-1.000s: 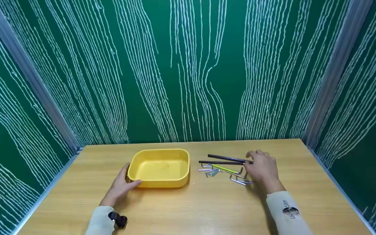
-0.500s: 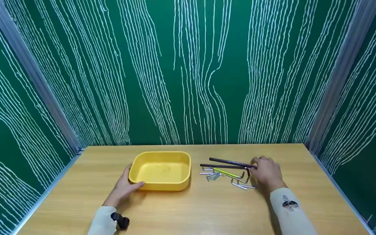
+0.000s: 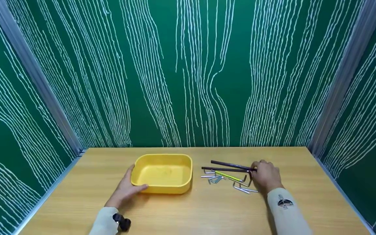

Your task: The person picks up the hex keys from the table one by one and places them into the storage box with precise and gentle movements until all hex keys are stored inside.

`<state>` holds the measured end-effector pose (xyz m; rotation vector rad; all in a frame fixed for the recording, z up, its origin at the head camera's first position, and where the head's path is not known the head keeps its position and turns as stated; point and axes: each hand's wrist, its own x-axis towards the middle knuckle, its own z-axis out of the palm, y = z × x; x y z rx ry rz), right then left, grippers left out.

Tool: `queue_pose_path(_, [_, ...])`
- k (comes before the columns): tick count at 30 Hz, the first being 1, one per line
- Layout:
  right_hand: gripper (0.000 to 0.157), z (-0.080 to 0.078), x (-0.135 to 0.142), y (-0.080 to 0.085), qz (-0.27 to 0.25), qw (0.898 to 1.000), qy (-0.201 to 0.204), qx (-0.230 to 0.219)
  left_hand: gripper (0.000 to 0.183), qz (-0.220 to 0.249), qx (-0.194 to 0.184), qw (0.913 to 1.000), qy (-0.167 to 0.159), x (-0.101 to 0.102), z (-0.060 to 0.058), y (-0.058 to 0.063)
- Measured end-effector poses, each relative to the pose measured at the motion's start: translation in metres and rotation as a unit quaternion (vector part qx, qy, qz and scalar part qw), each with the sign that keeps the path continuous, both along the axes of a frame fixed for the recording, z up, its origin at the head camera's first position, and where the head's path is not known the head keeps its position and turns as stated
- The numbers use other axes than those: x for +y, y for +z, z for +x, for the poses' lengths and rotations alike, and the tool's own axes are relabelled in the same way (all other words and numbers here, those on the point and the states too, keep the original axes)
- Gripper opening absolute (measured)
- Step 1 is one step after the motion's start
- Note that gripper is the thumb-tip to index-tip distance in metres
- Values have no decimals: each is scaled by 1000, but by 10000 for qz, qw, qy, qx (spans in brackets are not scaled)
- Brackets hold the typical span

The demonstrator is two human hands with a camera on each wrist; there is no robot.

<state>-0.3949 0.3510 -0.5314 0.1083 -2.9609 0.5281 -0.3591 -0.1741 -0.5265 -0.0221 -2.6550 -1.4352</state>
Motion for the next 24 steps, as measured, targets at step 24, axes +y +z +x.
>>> queue_pose_path(24, [18,-16,0,-9,-429,9990,50,-101,119,643,-516,9966,-37,-1,-5,0])
